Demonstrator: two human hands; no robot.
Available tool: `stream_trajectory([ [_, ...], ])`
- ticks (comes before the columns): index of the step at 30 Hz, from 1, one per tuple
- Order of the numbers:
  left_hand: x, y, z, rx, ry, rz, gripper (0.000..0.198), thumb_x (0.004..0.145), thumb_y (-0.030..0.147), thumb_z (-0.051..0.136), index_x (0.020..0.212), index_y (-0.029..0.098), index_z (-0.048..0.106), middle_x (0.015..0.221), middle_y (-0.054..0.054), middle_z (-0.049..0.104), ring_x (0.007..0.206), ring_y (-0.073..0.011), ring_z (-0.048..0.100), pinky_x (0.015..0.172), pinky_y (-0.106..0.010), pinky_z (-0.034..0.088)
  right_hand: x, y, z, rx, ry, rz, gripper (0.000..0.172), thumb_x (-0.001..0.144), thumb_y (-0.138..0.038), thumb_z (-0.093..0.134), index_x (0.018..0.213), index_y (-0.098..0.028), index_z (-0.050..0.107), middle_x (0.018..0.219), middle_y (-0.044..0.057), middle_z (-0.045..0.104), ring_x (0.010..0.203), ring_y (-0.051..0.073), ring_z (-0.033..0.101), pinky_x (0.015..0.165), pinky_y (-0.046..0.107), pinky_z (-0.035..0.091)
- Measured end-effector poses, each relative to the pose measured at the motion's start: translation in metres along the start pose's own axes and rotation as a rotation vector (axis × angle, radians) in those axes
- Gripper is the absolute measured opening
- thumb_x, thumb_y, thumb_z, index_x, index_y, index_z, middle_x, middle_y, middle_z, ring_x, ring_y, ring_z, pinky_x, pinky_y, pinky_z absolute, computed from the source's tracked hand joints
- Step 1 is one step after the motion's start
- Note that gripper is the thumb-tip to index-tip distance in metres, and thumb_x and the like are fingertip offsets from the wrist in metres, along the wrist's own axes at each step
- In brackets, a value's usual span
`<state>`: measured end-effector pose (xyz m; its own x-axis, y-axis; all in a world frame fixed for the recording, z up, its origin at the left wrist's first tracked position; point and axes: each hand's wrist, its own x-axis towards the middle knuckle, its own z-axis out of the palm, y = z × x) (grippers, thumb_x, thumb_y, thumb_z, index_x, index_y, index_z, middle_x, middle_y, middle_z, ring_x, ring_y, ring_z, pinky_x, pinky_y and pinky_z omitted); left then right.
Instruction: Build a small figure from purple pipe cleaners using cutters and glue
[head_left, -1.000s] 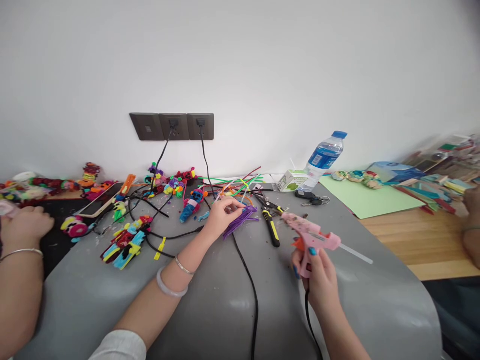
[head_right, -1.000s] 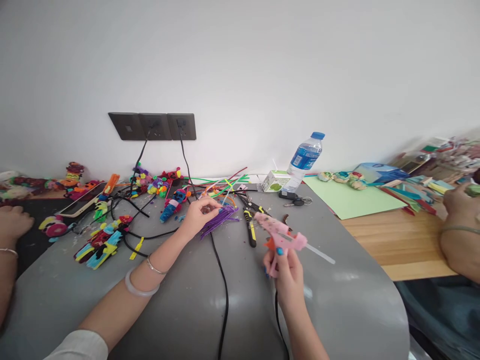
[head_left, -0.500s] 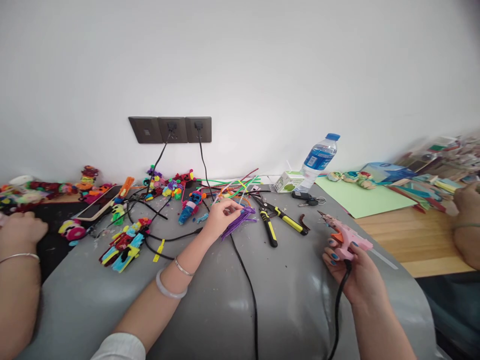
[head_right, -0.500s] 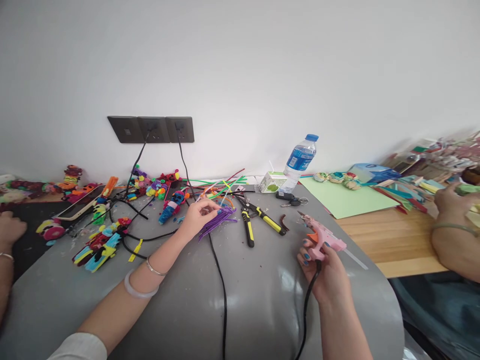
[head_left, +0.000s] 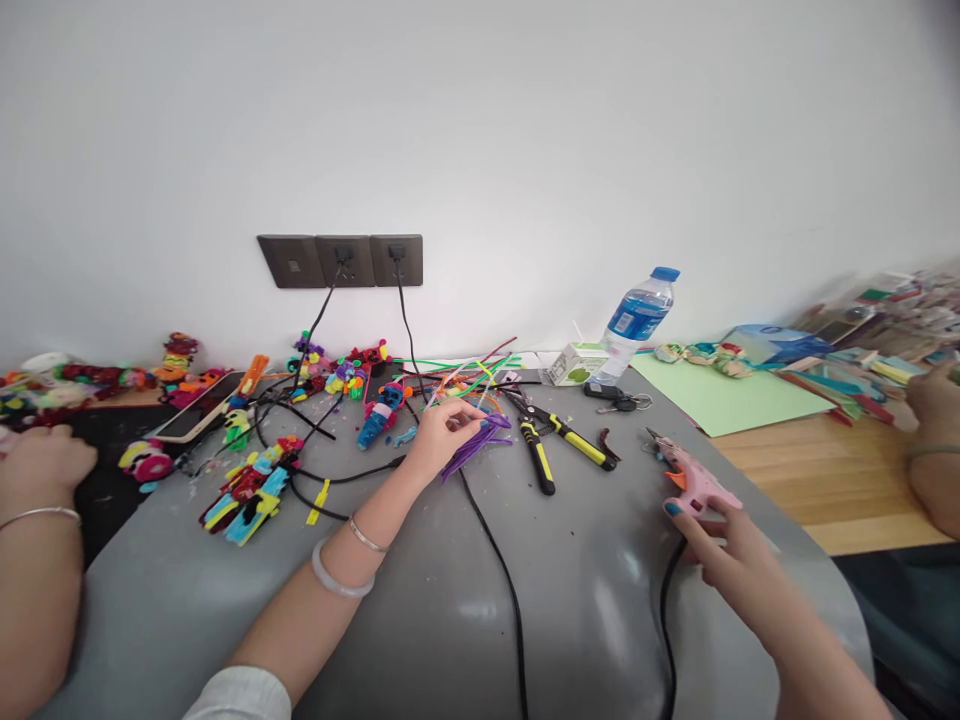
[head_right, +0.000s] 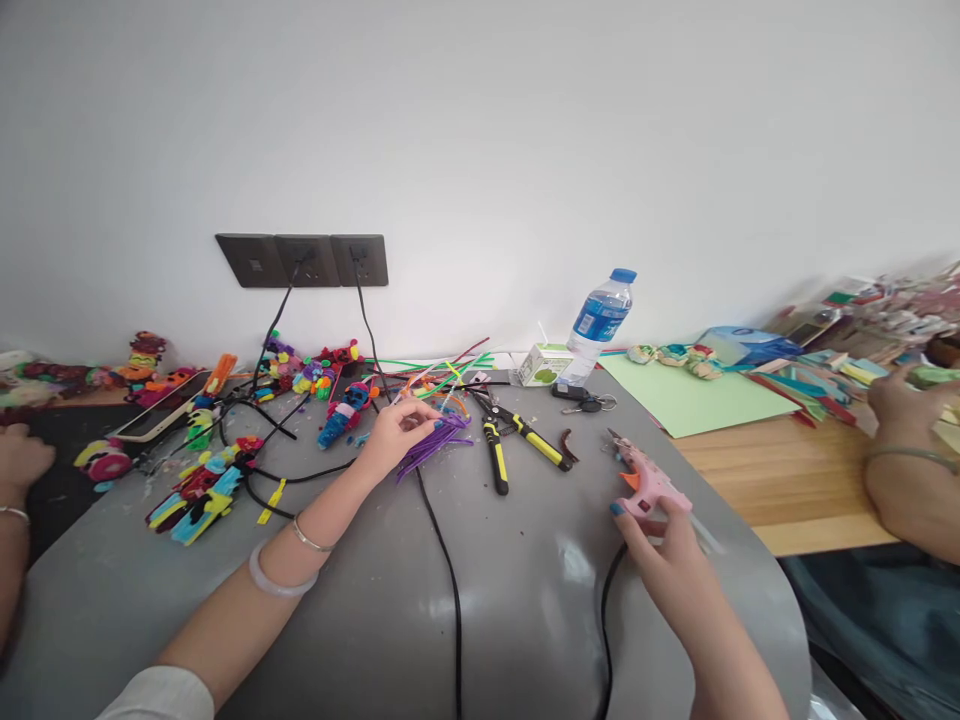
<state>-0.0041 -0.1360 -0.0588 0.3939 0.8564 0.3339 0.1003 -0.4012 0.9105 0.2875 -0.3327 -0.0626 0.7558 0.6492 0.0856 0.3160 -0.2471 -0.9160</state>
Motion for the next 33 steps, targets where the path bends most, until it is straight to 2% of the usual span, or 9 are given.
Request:
stream_trajectory([
  [3,0.000,0.001,0.000,-0.018,-0.011,0.008,0.010,0.077,0.023,0.063,0.079,0.017,0.071,0.084,-0.005,0.072,0.072,-0.0147,0.061,0.058,-0.024,0.044,0.001,-0.008,-0.002,-0.249,0.053,0.007,0.044,0.056,-0.049,0.078,0.086,-0.023,0.058,0.069,0.007,0.064,0.056,0.025,0.059,0.050,0.036,0.039],
  [6,-0.001,0.003,0.000,-0.027,-0.041,0.029,0.010,0.079,0.024,0.064,0.080,0.016,0.071,0.085,-0.006,0.071,0.074,-0.0152,0.062,0.060,-0.024,0.045,-0.001,-0.025,0.014,-0.143,-0.035,-0.124,0.040,0.074,-0.051,0.062,0.101,-0.023,0.059,0.084,0.007,0.064,0.063,0.022,0.061,0.056,0.035,0.043],
  [9,-0.002,0.004,-0.001,-0.007,-0.084,0.054,0.010,0.081,0.024,0.063,0.081,0.017,0.071,0.087,-0.006,0.071,0.078,-0.0158,0.062,0.061,-0.024,0.045,-0.006,-0.042,0.051,0.034,-0.195,-0.298,0.033,0.078,-0.046,0.061,0.100,-0.022,0.064,0.087,0.006,0.064,0.069,0.019,0.058,0.059,0.032,0.045],
  [13,-0.002,0.004,-0.001,0.049,-0.138,0.074,0.010,0.083,0.024,0.062,0.083,0.018,0.070,0.086,-0.005,0.069,0.077,-0.0156,0.060,0.062,-0.024,0.044,-0.009,-0.053,0.111,0.184,-0.517,-0.429,0.028,0.085,-0.035,0.059,0.108,-0.020,0.061,0.096,0.007,0.064,0.081,0.019,0.061,0.071,0.032,0.049],
  [15,-0.001,0.003,-0.001,0.060,-0.142,0.081,0.010,0.083,0.023,0.061,0.084,0.017,0.070,0.085,-0.005,0.068,0.075,-0.0152,0.059,0.063,-0.024,0.044,-0.009,-0.052,0.135,0.202,-0.551,-0.509,0.026,0.085,-0.030,0.060,0.108,-0.020,0.060,0.093,0.006,0.062,0.077,0.017,0.058,0.072,0.032,0.049],
  [17,-0.001,0.003,-0.002,0.057,-0.140,0.083,0.010,0.083,0.022,0.061,0.084,0.017,0.070,0.085,-0.005,0.068,0.075,-0.0150,0.060,0.062,-0.024,0.044,-0.006,-0.049,0.149,0.207,-0.529,-0.577,0.021,0.085,-0.026,0.061,0.105,-0.020,0.059,0.091,0.004,0.060,0.075,0.016,0.056,0.069,0.031,0.047],
  [20,-0.001,0.002,-0.001,0.066,-0.141,0.080,0.009,0.083,0.021,0.061,0.084,0.017,0.070,0.085,-0.005,0.067,0.077,-0.0153,0.059,0.062,-0.023,0.043,-0.003,-0.041,0.156,0.219,-0.464,-0.656,0.018,0.085,-0.020,0.061,0.103,-0.021,0.059,0.091,0.004,0.058,0.076,0.017,0.054,0.069,0.031,0.045],
  [24,-0.002,0.002,-0.001,0.113,-0.151,0.097,0.010,0.084,0.020,0.062,0.085,0.017,0.071,0.083,-0.004,0.066,0.076,-0.0153,0.057,0.061,-0.023,0.041,-0.003,-0.038,0.152,0.219,-0.437,-0.726,0.014,0.086,-0.017,0.060,0.099,-0.022,0.063,0.095,0.006,0.059,0.078,0.018,0.054,0.069,0.032,0.044],
  [33,-0.002,0.001,0.000,0.156,-0.168,0.110,0.009,0.084,0.020,0.062,0.085,0.017,0.071,0.084,-0.004,0.066,0.078,-0.0164,0.056,0.062,-0.024,0.041,-0.006,-0.039,0.151,0.229,-0.456,-0.726,0.015,0.088,-0.016,0.059,0.098,-0.024,0.067,0.096,0.006,0.060,0.079,0.019,0.055,0.069,0.033,0.044],
])
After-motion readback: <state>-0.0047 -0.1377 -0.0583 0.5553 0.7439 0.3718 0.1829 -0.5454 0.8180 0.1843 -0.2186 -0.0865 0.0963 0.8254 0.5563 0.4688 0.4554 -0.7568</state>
